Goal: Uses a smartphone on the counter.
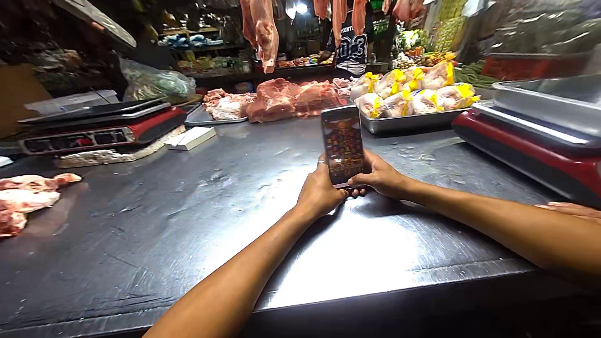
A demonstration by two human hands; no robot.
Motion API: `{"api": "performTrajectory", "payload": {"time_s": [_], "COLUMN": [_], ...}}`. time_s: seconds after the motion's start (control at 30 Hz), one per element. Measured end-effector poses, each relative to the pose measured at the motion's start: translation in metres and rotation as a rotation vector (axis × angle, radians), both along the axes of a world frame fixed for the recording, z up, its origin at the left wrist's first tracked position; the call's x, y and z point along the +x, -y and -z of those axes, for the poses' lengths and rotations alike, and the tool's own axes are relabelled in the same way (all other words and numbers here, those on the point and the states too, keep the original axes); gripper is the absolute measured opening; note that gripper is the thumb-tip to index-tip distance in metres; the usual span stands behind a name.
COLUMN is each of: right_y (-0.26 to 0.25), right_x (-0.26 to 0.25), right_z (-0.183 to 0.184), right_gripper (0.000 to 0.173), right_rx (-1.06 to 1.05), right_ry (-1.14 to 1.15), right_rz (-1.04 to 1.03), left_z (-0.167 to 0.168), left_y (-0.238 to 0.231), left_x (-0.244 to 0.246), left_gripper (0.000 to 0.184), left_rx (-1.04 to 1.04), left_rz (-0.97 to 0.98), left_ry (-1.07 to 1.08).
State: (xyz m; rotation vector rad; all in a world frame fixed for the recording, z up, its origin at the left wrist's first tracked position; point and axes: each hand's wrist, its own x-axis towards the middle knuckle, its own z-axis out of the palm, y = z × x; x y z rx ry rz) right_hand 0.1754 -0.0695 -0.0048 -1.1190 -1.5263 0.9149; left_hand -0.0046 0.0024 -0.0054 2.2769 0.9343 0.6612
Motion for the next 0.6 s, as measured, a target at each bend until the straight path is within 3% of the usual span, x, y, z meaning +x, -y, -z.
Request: {"api": "performTrajectory", "payload": {"time_s": [0.6], "right_y": [0.0003], "right_x": [-0.0038], "right_z": [0.0011], "right_gripper": [0.039], "right_rx": [0.023], "right_ry": [-0.038], "right_rz": [0.0], "left_z": [-0.0037], "left_y": [0.0058], "left_x": [-0.0034], "left_gripper": [0.098], "left_rx": [0.019], "left_rz": [-0.022], "left_ry": [0.009]}}
